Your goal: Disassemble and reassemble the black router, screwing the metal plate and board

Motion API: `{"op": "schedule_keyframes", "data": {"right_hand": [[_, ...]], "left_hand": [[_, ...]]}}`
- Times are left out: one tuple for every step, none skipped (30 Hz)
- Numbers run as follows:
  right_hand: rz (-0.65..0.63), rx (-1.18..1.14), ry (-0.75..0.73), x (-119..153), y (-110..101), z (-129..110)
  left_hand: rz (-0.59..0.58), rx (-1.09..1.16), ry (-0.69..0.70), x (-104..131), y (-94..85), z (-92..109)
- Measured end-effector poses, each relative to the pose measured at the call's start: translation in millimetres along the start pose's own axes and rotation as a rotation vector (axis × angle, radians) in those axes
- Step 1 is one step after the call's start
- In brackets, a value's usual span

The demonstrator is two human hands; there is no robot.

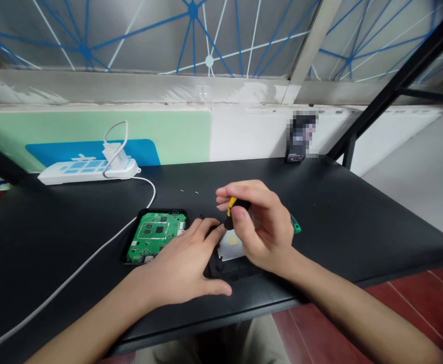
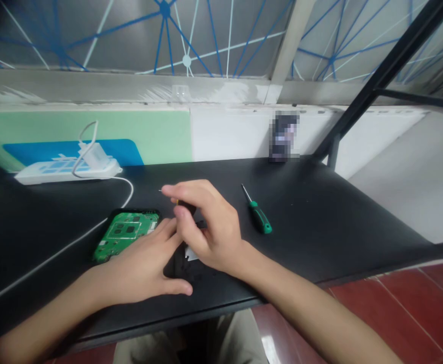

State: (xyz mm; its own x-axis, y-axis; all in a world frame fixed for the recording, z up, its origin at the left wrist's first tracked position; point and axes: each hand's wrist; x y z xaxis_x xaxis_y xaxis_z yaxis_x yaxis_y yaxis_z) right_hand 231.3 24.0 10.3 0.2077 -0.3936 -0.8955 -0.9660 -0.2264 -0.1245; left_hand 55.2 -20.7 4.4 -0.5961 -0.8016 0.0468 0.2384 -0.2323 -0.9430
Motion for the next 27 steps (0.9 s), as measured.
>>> {"op": "schedule_keyframes", "data": {"right_hand": [[-0.001,-0.038,0.03,0.9,0.1,-0.1],[-0.002,-0.063,0.049,1.4,0.0,-0.3],[-0.006,-0.07,0.053,1.6,-0.4,-0.4],[-0.012,-0.054,0.046,1.4,-1.0,-0.5],[-0.014,-0.019,0.027,0.9,-1.7,-0.6],[-0.014,0.027,0.005,0.2,-2.4,-0.7],[-0.011,0.076,-0.013,-0.4,-3.1,-0.8],[-0.005,0.113,-0.025,-0.8,-3.6,-0.9],[0.0,0.126,-0.028,-1.0,-3.9,-1.1],[0.001,0.114,-0.026,-0.9,-4.1,-1.2],[0.001,0.086,-0.02,-0.6,-4.1,-1.3],[-0.002,0.05,-0.013,-0.3,-4.2,-1.4],[-0.009,0.015,-0.006,0.0,-4.1,-1.3],[-0.02,-0.01,-0.005,0.1,-4.1,-1.1],[-0.028,-0.017,-0.015,-0.1,-4.0,-0.7],[-0.027,-0.006,-0.037,-0.4,-3.9,-0.3],[-0.02,0.024,-0.062,-0.8,-3.7,0.1],[-0.009,0.064,-0.085,-1.1,-3.4,0.4],[0.006,0.099,-0.1,-1.1,-3.1,0.5],[0.022,0.117,-0.096,-0.9,-2.9,0.5],[0.031,0.113,-0.07,-0.4,-2.7,0.3],[0.035,0.089,-0.032,0.3,-2.7,0.0],[0.032,0.054,0.005,1.0,-2.9,-0.2],[0.026,0.021,0.033,1.6,-3.3,-0.3],[0.018,0.002,0.045,2.0,-3.8,-0.3],[0.011,0.001,0.038,2.1,-4.3,-0.1],[0.005,0.019,0.015,2.0,-4.7,0.2]], "left_hand": [[0.001,-0.001,0.001,0.2,0.4,-0.5],[0.004,-0.001,0.001,0.3,0.8,-1.0],[0.009,-0.001,0.0,0.3,1.1,-1.3],[0.011,0.002,-0.001,0.2,1.2,-1.4],[0.012,0.006,-0.001,0.0,1.3,-1.3],[0.011,0.012,-0.002,-0.2,1.2,-1.0],[0.009,0.017,-0.002,-0.4,1.1,-0.7],[0.007,0.021,-0.003,-0.6,0.9,-0.4],[0.005,0.023,-0.002,-0.8,0.7,-0.1],[0.004,0.02,-0.001,-0.9,0.6,0.0],[0.004,0.015,-0.001,-1.0,0.5,-0.1],[0.004,0.009,-0.001,-1.0,0.5,-0.3],[0.004,0.004,-0.001,-0.9,0.5,-0.5],[0.004,0.002,-0.002,-0.9,0.6,-0.8],[0.005,0.001,-0.002,-0.8,0.6,-1.0],[0.007,0.003,-0.001,-0.8,0.7,-1.1],[0.008,0.006,0.0,-0.8,0.7,-1.2],[0.006,0.009,0.0,-0.8,0.8,-1.1],[0.003,0.01,0.0,-0.9,0.8,-1.0],[0.001,0.01,-0.002,-1.0,0.9,-0.9],[0.0,0.008,-0.003,-1.0,1.0,-0.9],[0.002,0.004,-0.004,-1.1,1.1,-0.9],[0.006,-0.002,-0.003,-1.1,1.1,-0.9],[0.012,-0.009,-0.002,-1.0,1.1,-0.9],[0.015,-0.014,-0.001,-1.0,0.9,-0.8],[0.015,-0.017,-0.001,-0.9,0.7,-0.7],[0.013,-0.017,-0.001,-0.9,0.4,-0.6]]}}
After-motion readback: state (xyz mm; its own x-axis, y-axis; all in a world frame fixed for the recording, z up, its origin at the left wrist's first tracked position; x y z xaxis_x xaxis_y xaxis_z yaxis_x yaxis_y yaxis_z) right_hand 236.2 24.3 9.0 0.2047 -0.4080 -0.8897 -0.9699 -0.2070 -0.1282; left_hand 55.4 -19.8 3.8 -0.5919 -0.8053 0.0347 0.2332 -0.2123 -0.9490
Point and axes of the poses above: each hand's wrist, its own x-axis away from the middle knuckle, its own y-axis out of the palm, z = x × y, and after that the axes turned 9 degrees about -x, right-handed
